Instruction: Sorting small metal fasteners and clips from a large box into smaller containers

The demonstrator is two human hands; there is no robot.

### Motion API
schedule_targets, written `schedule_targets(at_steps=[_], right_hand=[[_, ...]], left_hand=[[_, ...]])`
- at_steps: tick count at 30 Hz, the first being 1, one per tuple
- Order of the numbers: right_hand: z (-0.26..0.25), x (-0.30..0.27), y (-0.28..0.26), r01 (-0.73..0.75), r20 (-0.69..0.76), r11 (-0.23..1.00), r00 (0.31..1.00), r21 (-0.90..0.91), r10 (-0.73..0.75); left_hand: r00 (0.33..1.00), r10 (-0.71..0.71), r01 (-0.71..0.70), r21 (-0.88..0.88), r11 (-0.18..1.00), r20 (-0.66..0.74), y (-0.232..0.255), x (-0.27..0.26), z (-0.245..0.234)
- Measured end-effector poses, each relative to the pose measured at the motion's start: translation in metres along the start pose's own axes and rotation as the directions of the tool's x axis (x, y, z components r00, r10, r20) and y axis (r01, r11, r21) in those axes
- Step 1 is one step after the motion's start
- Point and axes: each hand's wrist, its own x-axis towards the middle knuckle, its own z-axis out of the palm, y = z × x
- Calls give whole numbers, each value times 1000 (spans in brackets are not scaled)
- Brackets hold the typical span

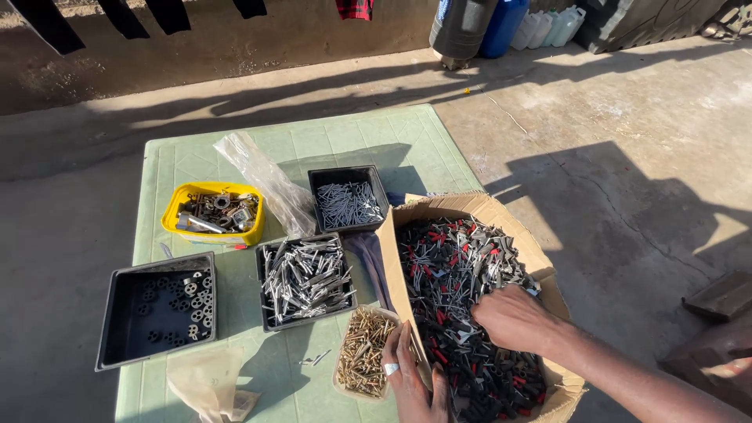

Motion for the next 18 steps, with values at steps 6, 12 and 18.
schedule_targets(at_steps=[6,12,18], right_hand=[[-27,-11,17,-273,66,929,962,249,264],[26,38,19,-244,-383,889,835,387,395],[17,55,-15,-277,-274,959,919,58,282]], left_hand=[[996,-73,75,-38,996,44,20,2,-8],[996,-70,70,4,998,50,18,4,-4],[987,-141,146,-65,987,83,35,1,-13]])
